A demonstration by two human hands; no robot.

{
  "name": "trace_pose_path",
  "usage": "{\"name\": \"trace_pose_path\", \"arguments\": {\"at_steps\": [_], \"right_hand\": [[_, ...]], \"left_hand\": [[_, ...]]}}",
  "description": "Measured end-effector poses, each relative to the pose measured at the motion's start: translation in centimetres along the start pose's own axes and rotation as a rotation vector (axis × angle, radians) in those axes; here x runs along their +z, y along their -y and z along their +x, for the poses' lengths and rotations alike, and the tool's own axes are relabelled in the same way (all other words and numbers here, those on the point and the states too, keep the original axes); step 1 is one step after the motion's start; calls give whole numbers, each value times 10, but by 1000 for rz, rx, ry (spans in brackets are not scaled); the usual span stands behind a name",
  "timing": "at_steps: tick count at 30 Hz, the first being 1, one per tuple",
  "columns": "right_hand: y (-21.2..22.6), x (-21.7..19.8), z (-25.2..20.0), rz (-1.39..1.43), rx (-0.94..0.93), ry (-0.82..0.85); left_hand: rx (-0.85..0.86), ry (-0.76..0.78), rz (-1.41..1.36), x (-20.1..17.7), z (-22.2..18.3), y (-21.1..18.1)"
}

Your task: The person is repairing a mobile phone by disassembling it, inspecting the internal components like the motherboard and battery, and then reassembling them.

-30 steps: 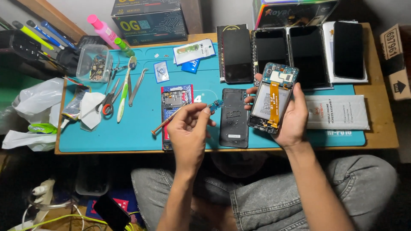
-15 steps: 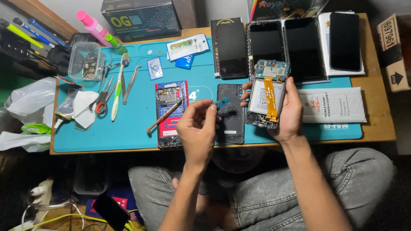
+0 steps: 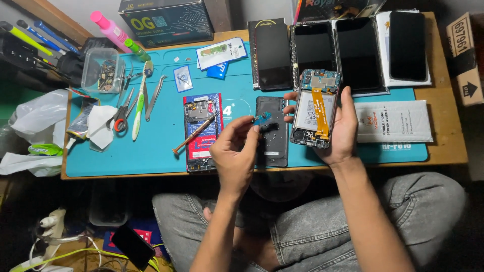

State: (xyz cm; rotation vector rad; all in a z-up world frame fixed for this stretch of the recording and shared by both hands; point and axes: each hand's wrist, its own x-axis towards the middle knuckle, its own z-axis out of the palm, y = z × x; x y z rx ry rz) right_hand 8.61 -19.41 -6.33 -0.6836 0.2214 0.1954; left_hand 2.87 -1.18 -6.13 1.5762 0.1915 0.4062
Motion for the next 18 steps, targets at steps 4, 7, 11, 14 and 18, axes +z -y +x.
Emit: {"name": "trace_pose_path", "arguments": {"at_steps": [4,7,11,14,18], "right_hand": [[1,-3,-1,22,16,5],[2,-4,-1,39,27,24],[3,-2,-1,5,30,44],[3,0,-2,23,34,48],[0,-4,-5,8,33,13]], "left_hand": [[7,-11,26,-1,-1,0],[10,-22,59,-1,-2,-1],[39,-144,114,-1,-1,-9],[97,-237,213,-4,3,-15],[129,-262,333,-21,13,-21]]}}
